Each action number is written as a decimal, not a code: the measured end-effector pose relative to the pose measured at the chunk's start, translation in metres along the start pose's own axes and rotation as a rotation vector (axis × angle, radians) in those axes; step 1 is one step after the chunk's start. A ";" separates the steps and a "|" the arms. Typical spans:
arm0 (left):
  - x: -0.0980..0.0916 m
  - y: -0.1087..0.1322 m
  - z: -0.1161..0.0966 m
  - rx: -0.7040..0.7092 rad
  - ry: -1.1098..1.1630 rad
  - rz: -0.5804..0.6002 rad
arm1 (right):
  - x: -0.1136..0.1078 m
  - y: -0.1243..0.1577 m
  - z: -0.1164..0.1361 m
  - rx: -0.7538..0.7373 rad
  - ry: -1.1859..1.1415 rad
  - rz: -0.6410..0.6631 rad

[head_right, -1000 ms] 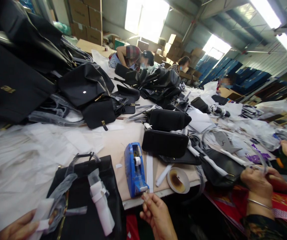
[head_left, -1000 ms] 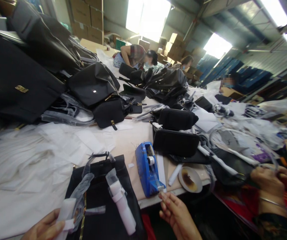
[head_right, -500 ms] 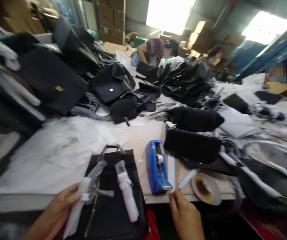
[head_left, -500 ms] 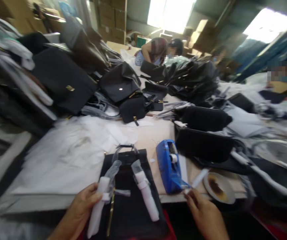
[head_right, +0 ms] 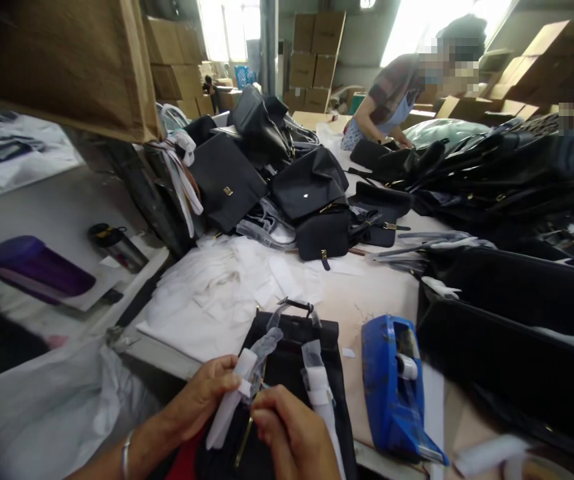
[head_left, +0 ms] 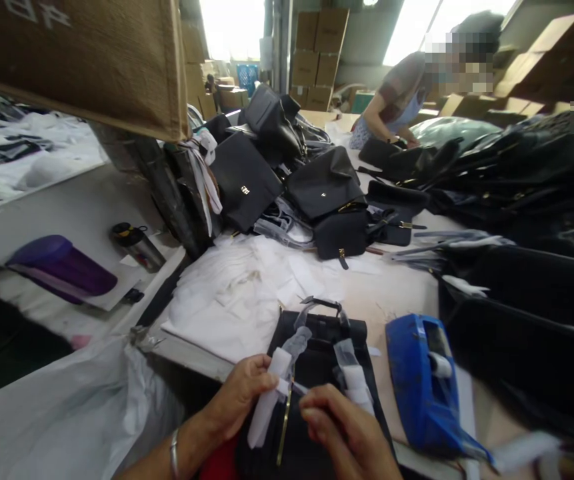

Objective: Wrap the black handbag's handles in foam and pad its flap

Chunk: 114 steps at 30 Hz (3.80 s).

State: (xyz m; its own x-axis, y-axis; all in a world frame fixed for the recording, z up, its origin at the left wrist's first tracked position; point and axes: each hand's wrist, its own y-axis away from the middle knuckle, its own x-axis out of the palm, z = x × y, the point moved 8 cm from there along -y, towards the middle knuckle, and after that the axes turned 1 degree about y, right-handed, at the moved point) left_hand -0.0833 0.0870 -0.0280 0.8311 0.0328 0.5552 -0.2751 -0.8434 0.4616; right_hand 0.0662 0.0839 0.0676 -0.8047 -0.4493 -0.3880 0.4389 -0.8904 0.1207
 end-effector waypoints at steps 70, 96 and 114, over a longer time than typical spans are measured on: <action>0.018 0.008 -0.003 -0.162 0.244 0.162 | 0.036 -0.046 -0.043 0.302 -0.230 -0.024; 0.015 0.005 0.000 -0.140 0.281 0.167 | 0.038 -0.044 -0.044 0.234 -0.332 0.042; 0.013 0.006 -0.002 -0.140 0.238 0.182 | 0.038 -0.045 -0.059 0.332 -0.236 -0.042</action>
State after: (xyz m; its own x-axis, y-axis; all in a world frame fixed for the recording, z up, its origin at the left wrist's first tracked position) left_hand -0.0750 0.0835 -0.0168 0.6307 0.0268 0.7755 -0.4858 -0.7657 0.4216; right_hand 0.0395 0.1109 -0.0062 -0.9057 -0.3821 -0.1833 0.2818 -0.8661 0.4129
